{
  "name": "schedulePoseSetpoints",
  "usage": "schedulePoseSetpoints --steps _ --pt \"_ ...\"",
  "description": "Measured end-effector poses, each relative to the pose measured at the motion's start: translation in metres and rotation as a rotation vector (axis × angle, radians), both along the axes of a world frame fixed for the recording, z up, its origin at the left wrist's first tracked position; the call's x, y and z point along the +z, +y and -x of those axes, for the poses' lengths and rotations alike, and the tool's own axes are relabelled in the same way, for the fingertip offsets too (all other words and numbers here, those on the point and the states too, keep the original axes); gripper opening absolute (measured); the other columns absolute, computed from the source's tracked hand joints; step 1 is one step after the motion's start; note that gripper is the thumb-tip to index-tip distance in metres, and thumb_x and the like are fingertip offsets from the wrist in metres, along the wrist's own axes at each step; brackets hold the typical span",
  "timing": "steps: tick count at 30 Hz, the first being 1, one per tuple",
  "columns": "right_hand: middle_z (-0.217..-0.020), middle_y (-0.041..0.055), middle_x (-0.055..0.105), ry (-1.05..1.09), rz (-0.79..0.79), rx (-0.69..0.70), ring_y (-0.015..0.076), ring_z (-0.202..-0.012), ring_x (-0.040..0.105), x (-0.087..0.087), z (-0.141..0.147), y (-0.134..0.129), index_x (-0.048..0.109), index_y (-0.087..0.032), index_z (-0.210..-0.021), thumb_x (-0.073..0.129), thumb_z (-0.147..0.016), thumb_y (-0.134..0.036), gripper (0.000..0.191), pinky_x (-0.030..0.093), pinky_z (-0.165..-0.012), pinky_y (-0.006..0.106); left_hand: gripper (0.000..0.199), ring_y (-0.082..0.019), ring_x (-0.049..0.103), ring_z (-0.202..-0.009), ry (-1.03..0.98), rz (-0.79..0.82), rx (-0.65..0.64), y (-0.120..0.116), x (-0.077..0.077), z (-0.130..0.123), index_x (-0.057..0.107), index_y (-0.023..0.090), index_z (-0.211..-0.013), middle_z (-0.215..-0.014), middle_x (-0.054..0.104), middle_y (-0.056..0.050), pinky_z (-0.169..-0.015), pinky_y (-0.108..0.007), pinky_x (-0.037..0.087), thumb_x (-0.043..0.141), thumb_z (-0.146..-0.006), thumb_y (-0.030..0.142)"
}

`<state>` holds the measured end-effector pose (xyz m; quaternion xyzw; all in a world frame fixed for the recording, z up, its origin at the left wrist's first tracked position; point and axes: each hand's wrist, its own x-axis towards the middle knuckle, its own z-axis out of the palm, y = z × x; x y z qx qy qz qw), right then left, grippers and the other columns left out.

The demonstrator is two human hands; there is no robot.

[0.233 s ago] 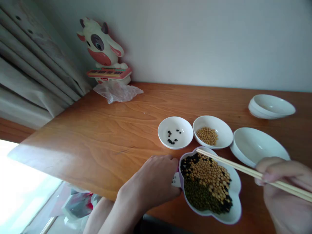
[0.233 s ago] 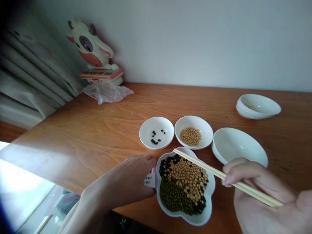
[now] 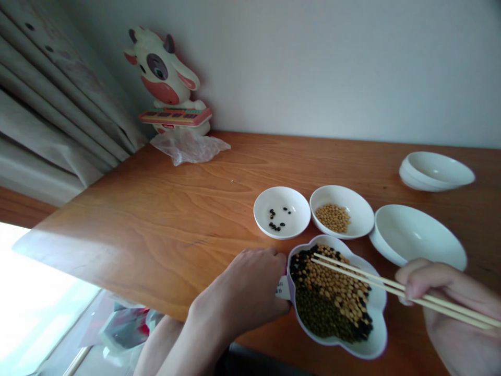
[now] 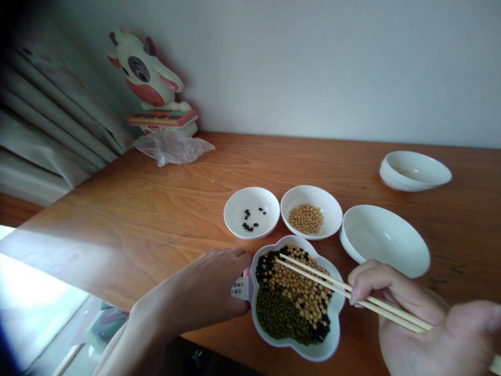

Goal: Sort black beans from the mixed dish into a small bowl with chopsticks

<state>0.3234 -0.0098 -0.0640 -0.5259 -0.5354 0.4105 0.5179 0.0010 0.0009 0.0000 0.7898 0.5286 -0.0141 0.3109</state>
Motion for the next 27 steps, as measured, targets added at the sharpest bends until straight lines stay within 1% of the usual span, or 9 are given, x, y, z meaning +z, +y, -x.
schedulePoseSetpoints --steps 2,4,7,9,12,16,20,24,27 --pt "-0.067 0.0124 0.06 -0.026 0.025 0.034 0.0327 -0.072 0.059 0.001 0.004 -0.002 0.076 -0.032 -0.068 -0.014 -0.088 -0.08 0.104 0.045 -0.073 0.051 0.015 -0.028 0.076 -0.092 0.0 -0.011 -0.01 0.0 0.002 -0.001 0.072 0.027 -0.098 -0.102 0.079 -0.007 -0.075 -0.035 0.051 0.061 -0.088 0.032" --pt "-0.067 0.012 0.062 -0.054 0.028 0.037 0.0318 -0.072 0.06 0.004 0.01 -0.002 0.076 -0.03 -0.065 -0.014 -0.083 -0.086 0.107 0.047 -0.069 0.048 0.016 -0.027 0.076 -0.091 -0.018 -0.008 -0.015 0.0 0.003 -0.001 0.072 0.027 -0.099 -0.101 0.079 -0.005 -0.075 -0.034 0.051 0.06 -0.089 0.031" --pt "-0.066 0.0113 0.065 -0.101 0.04 -0.012 0.0297 -0.068 0.062 0.011 0.024 0.002 0.074 -0.028 -0.058 -0.008 -0.074 -0.097 0.108 0.049 -0.062 0.044 0.015 -0.026 0.076 -0.09 -0.048 0.005 -0.015 0.0 0.005 -0.001 0.071 0.028 -0.098 -0.1 0.08 -0.004 -0.074 -0.032 0.051 0.06 -0.088 0.031" --pt "-0.064 0.0108 0.066 -0.117 0.056 -0.055 0.0279 -0.064 0.062 0.017 0.033 0.006 0.072 -0.027 -0.054 -0.006 -0.071 -0.1 0.108 0.05 -0.058 0.042 0.014 -0.026 0.076 -0.089 -0.041 0.005 -0.011 0.001 0.005 -0.001 0.07 0.027 -0.097 -0.1 0.08 -0.004 -0.073 -0.032 0.05 0.061 -0.087 0.03" --pt "-0.058 0.01 0.064 -0.122 0.067 -0.075 0.0258 -0.057 0.06 0.023 0.043 0.011 0.069 -0.026 -0.051 -0.007 -0.069 -0.101 0.109 0.049 -0.054 0.04 0.015 -0.026 0.076 -0.089 -0.011 0.008 -0.006 0.001 0.005 -0.001 0.07 0.026 -0.097 -0.1 0.079 -0.005 -0.072 -0.032 0.05 0.061 -0.087 0.029" --pt "-0.055 0.0096 0.062 -0.136 0.07 -0.061 0.025 -0.055 0.059 0.024 0.045 0.012 0.068 -0.025 -0.05 -0.009 -0.071 -0.099 0.109 0.048 -0.052 0.039 0.013 -0.025 0.076 -0.087 -0.044 -0.009 -0.018 0.002 0.006 -0.002 0.069 0.027 -0.095 -0.098 0.08 -0.003 -0.07 -0.032 0.048 0.058 -0.09 0.034" --pt "-0.059 0.0097 0.064 -0.134 0.003 0.01 0.0263 -0.061 0.061 0.023 0.04 0.008 0.069 -0.025 -0.051 -0.008 -0.075 -0.097 0.107 0.05 -0.055 0.04 0.012 -0.025 0.076 -0.083 -0.046 -0.02 -0.01 0.0 0.004 -0.001 0.069 0.027 -0.092 -0.094 0.079 -0.003 -0.066 -0.032 0.046 0.058 -0.089 0.033" --pt "-0.06 0.0089 0.064 -0.157 -0.027 0.145 0.0267 -0.06 0.061 0.024 0.038 0.005 0.069 -0.026 -0.052 -0.006 -0.075 -0.097 0.106 0.051 -0.055 0.042 0.014 -0.027 0.075 -0.088 -0.032 -0.008 0.023 -0.001 0.0 0.001 0.071 0.025 -0.094 -0.097 0.078 -0.007 -0.072 -0.033 0.05 0.063 -0.084 0.031" --pt "-0.06 0.008 0.064 -0.174 -0.041 0.207 0.0267 -0.06 0.06 0.025 0.04 0.005 0.069 -0.026 -0.055 -0.006 -0.075 -0.097 0.105 0.049 -0.054 0.042 0.014 -0.027 0.075 -0.087 -0.028 -0.013 0.015 -0.001 0.0 0.002 0.071 0.025 -0.095 -0.098 0.078 -0.007 -0.072 -0.033 0.05 0.064 -0.083 0.03"
